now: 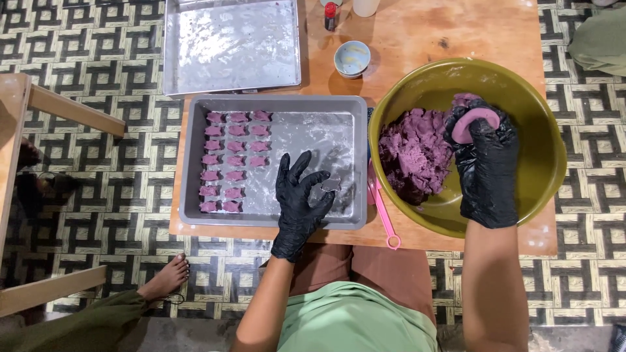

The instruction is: The person is taking purple dough from a large bowl, rolling small portions into balls, and pressing them into star-shaped molds in a metal tray.

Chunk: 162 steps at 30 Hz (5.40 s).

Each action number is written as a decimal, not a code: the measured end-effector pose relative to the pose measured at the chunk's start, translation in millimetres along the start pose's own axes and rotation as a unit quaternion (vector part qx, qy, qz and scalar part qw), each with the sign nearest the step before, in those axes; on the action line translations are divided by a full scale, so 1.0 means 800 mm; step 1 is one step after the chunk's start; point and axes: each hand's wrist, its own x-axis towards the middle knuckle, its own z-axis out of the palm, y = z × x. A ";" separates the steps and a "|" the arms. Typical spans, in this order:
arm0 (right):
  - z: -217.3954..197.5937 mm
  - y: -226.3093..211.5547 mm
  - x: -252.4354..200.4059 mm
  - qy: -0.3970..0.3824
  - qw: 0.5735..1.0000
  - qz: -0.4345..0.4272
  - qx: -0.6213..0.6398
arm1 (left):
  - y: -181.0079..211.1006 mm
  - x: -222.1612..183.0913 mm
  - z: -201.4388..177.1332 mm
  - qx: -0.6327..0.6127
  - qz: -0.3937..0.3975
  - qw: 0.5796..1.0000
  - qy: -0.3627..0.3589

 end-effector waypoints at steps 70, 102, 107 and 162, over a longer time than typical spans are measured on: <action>0.065 -0.006 -0.088 0.067 0.917 0.295 0.258 | 0.153 0.082 0.073 -0.048 0.025 0.998 -0.019; 0.019 0.026 -0.083 0.018 0.943 0.255 0.214 | 0.177 0.092 0.044 -0.024 0.027 0.996 -0.084; 0.034 0.014 -0.084 0.029 0.936 0.259 0.236 | 0.175 0.097 0.048 0.017 0.052 0.994 -0.095; 0.062 -0.005 -0.094 0.038 0.947 0.188 0.260 | 0.169 0.114 0.076 0.113 0.154 0.978 -0.086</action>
